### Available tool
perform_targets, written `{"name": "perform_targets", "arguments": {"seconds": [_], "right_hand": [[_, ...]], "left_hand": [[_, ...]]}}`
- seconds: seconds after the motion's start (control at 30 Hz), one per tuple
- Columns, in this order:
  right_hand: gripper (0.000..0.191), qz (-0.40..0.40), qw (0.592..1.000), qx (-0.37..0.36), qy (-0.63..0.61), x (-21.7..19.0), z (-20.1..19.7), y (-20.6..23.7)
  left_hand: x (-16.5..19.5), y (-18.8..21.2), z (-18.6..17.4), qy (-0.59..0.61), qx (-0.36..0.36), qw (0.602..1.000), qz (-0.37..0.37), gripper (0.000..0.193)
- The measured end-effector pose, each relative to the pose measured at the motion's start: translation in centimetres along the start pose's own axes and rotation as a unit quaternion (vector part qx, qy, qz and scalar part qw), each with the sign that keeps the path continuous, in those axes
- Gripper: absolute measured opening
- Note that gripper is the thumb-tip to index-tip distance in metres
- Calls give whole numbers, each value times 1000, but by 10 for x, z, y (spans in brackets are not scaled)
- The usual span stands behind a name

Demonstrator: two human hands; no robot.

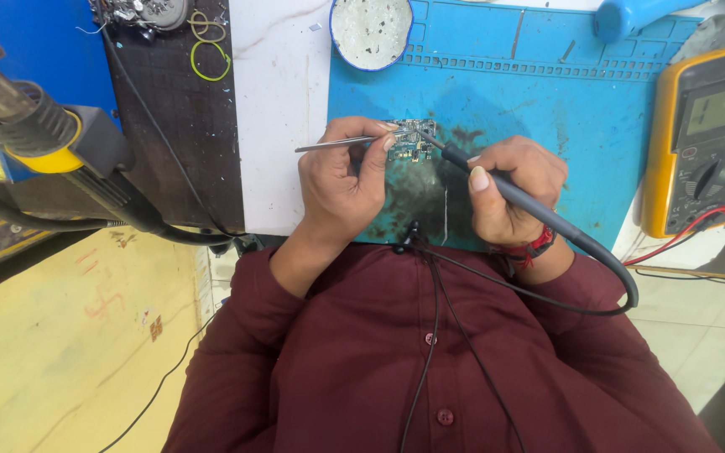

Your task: The person uses a soldering iron and tweezers to apply solder to a small circuit board. They then use a hot air gun to reflow solder on the board and apply flux with a small brush. The person continues to solder and reflow different areas of the circuit board.

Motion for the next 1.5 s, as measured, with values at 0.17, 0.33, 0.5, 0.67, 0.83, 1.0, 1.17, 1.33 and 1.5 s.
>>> {"name": "perform_targets", "arguments": {"seconds": [0.17,0.33,0.5,0.67,0.83,1.0,1.17,1.33,1.5], "right_hand": [[16,0,1000,1,-3,0,-1,0],[15,6,1000,2,-2,1,-1,1],[15,8,1000,5,-1,2,-1,1],[15,4,1000,4,-2,2,1,1],[16,3,1000,8,-3,1,0,1],[16,-2,1000,3,-2,0,0,0],[17,-1,1000,5,-3,1,0,0],[16,-3,1000,3,-3,0,0,0],[16,-5,1000,4,-4,-1,-1,0]], "left_hand": [[1,0,1,2,1,1000,8,10],[-2,0,0,-1,-1,1000,-6,10],[1,0,0,-8,-1,1000,7,10],[1,0,0,-2,-1,1000,4,10],[1,0,1,6,-3,1000,6,10],[1,0,0,1,1,1000,9,10],[0,0,1,4,0,1000,3,10],[-1,0,0,0,0,1000,2,10],[0,1,1,9,-1,1000,6,10]]}}
Point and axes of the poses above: each hand's wrist, its own y-axis away from the middle knuckle, its own z-axis out of the palm, x = y × z, the point moved 10 cm from there along -y, towards the middle knuckle, and after that the axes turned 2 degrees about z, right-handed, at the moved point
